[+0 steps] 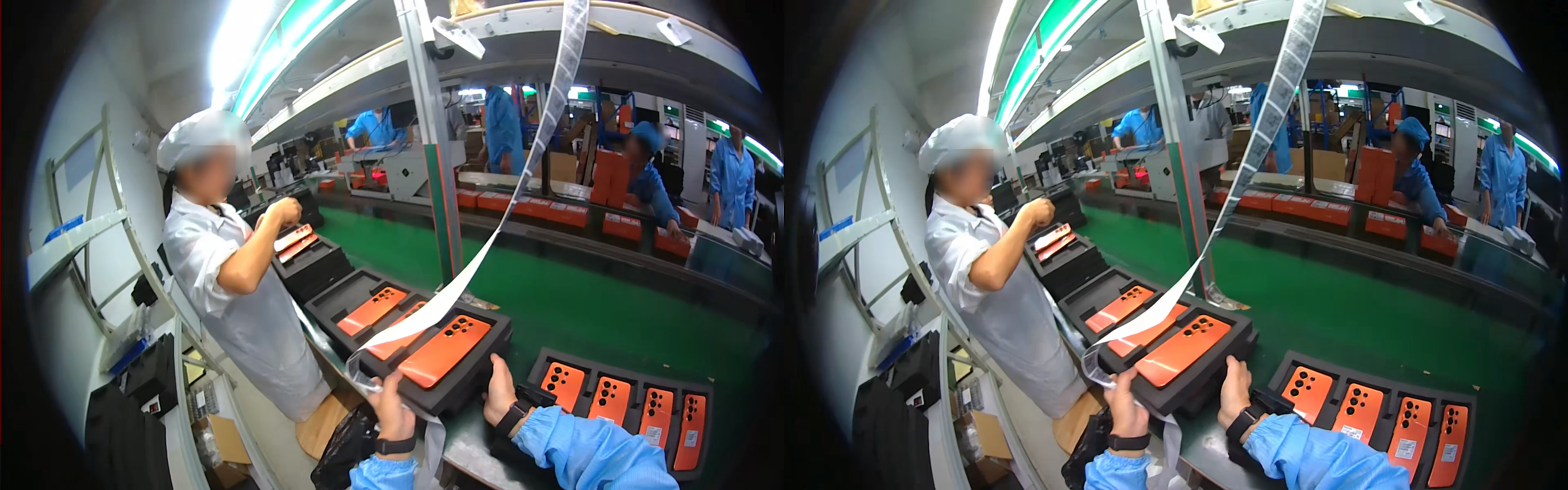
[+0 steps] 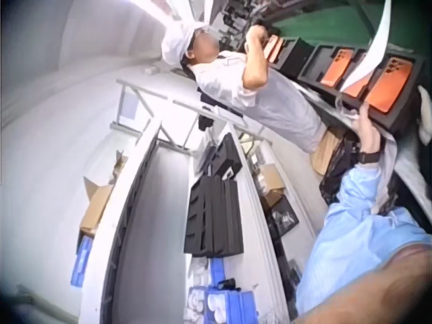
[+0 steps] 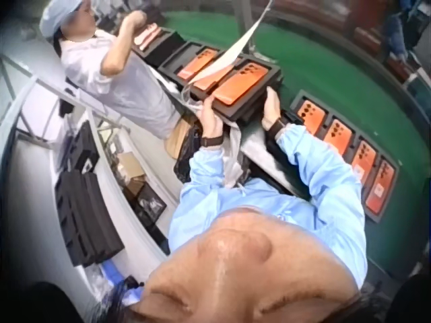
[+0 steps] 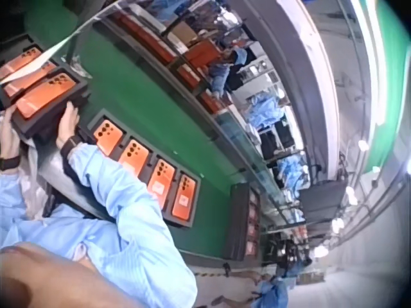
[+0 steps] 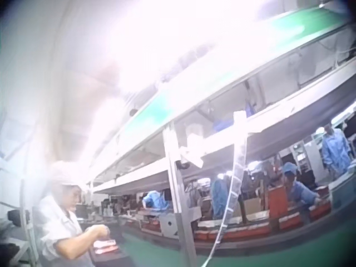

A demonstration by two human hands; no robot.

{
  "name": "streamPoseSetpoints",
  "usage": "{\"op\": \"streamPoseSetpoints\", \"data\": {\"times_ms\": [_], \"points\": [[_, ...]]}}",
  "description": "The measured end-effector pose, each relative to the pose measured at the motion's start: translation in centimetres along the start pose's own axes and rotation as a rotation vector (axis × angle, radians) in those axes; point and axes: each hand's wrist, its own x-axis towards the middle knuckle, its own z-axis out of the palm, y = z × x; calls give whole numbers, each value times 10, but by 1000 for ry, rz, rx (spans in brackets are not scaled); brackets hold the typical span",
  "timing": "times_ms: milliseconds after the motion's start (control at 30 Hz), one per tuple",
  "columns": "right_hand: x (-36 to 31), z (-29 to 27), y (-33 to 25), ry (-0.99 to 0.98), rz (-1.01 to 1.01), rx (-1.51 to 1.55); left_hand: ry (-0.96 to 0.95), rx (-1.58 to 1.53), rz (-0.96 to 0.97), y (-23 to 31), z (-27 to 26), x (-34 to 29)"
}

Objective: The worker is applying manufacturing/regulatory labels and protective films to the back of mobile phones on an electronics assembly line.

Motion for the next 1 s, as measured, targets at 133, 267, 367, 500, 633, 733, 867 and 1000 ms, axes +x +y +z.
{"op": "streamPoseSetpoints", "data": {"times_ms": [133,267,367,500,633,733,867,1000], "points": [[4,3,8,95,112,-260,-45,53,51,41,18,-7],[-1,22,19,136,-6,-523,-89,123,128,52,18,-10],[5,22,27,160,-61,-496,-125,147,117,52,13,-15],[12,24,22,184,-172,-379,-149,135,25,49,10,-8],[9,35,-9,187,-331,-128,-89,167,39,48,10,0],[0,13,-51,-6,-254,10,-191,156,27,58,-1,8],[-45,-33,-140,126,-196,-11,-200,132,32,66,8,6],[-89,-126,-191,-41,-341,-48,-211,125,63,71,0,10]]}}
